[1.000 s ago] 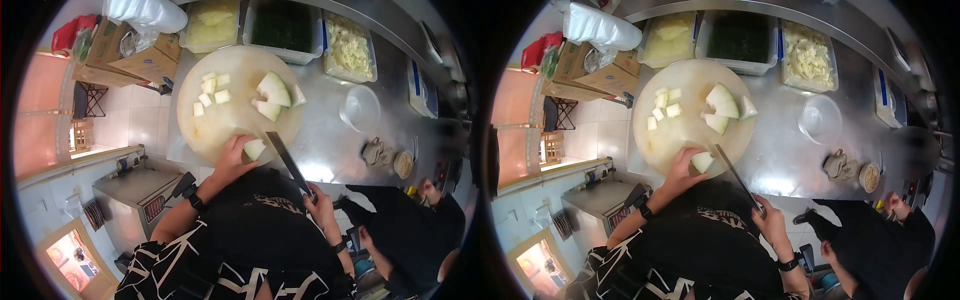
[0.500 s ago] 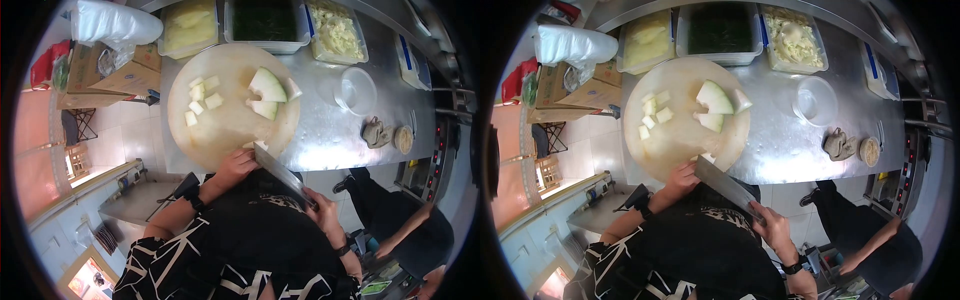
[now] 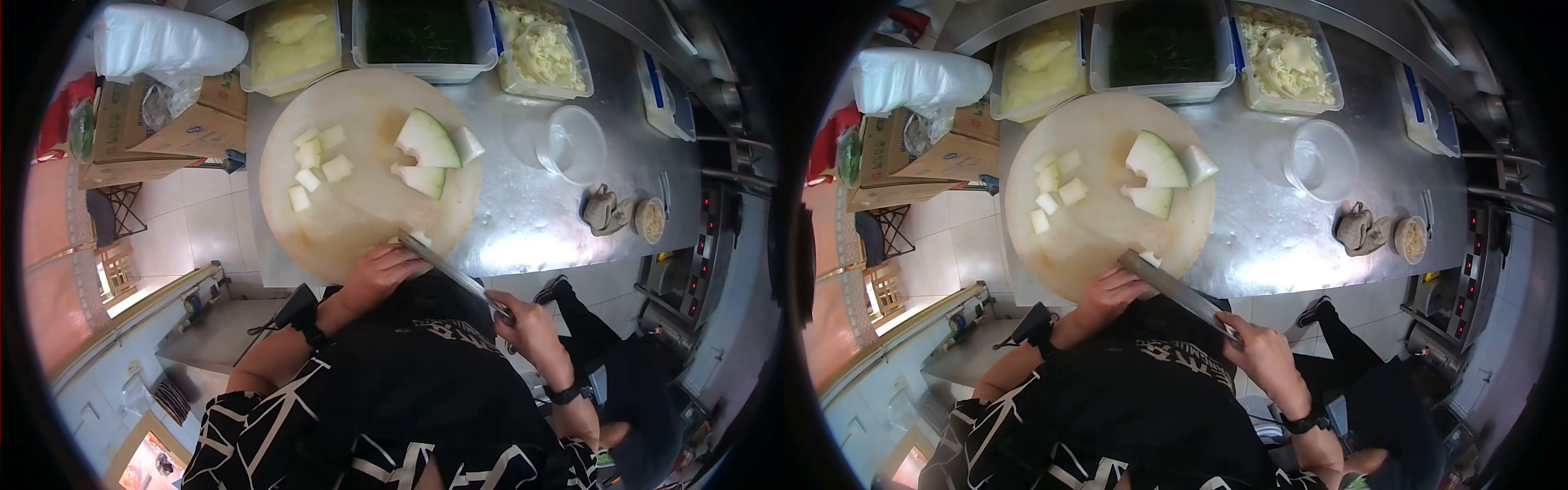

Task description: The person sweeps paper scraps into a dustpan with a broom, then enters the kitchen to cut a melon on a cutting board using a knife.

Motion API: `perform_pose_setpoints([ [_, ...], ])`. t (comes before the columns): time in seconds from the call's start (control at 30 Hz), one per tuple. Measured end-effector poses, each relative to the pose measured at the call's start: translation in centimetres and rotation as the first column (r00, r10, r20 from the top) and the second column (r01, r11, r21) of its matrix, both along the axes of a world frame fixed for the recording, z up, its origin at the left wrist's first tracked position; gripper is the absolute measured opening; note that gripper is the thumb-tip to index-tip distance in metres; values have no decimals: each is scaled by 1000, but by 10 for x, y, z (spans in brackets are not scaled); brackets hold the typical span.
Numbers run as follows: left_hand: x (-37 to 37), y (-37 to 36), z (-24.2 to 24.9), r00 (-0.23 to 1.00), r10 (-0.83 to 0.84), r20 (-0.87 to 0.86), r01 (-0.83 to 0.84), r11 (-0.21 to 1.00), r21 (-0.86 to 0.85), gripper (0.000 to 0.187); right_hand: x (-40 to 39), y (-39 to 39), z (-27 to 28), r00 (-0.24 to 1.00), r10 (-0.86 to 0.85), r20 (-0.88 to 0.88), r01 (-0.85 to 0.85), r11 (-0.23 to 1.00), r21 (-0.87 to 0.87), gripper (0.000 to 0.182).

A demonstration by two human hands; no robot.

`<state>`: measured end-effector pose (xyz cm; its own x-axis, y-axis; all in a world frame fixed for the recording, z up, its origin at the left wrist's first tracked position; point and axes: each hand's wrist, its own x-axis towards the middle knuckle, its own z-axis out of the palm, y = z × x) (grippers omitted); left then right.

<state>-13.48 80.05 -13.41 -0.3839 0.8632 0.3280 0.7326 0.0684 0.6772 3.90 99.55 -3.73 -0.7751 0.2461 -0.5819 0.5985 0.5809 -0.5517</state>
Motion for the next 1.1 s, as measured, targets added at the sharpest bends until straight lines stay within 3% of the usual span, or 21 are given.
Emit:
perform_pose_setpoints([
  [0.1,0,-1,0,999,-5,38,5,1000,-9,25,-4,-7,-11,998,59,-12,-58,994,93,36],
  [0.2,1,-3,-6,990,2,139,-2,1000,4,21,4,-14,-18,999,-7,-31,11,994,112,35],
  [0.27,-2,0,-1,977,13,212,-17,1000,19,19,18,-13,-28,987,-131,-92,136,989,56,33],
  [0.33,-12,6,19,933,203,298,-208,978,-15,14,36,-12,-31,966,-225,-125,239,965,105,33],
  [0.47,-31,27,41,907,261,332,-244,965,-93,10,83,1,-40,886,-435,-160,453,886,96,32],
  [0.53,-28,31,37,931,325,164,-197,830,-521,22,95,-1,-41,832,-529,-169,540,842,22,32],
  [0.57,-25,33,34,936,315,158,-191,831,-523,22,96,-3,-41,825,-538,-172,549,836,17,32],
  [0.63,-16,36,27,951,309,36,-166,604,-780,35,94,-12,-43,839,-502,-209,515,857,7,32],
  [0.7,-13,39,16,944,326,54,-174,631,-756,41,79,-20,-36,826,-562,-51,541,815,-209,34],
  [0.73,-12,39,14,935,346,83,-179,660,-730,47,72,-25,-42,833,-543,-105,502,822,-269,34],
  [0.8,-18,41,25,941,315,127,-124,666,-735,44,58,-28,-46,837,-524,-159,455,827,-330,33],
  [0.87,-21,35,26,939,296,174,-76,675,-734,40,43,-24,-40,787,-610,89,551,631,-546,27],
  [0.93,-24,21,17,899,289,330,-27,788,-615,34,44,-19,-41,758,-645,95,573,590,-569,23],
  [0.97,-27,16,17,894,302,330,-39,787,-616,34,46,-15,-41,721,-685,105,600,541,-589,20],
  [1.03,-33,6,17,634,352,689,69,861,-504,38,53,-11,-48,681,-724,107,625,500,-599,17],
  [1.07,-33,1,16,627,363,689,57,861,-506,38,56,-10,-50,654,-753,76,653,511,-559,18],
  [1.1,-34,-4,13,598,296,745,46,915,-401,41,59,-9,-51,626,-779,40,680,519,-518,18],
])
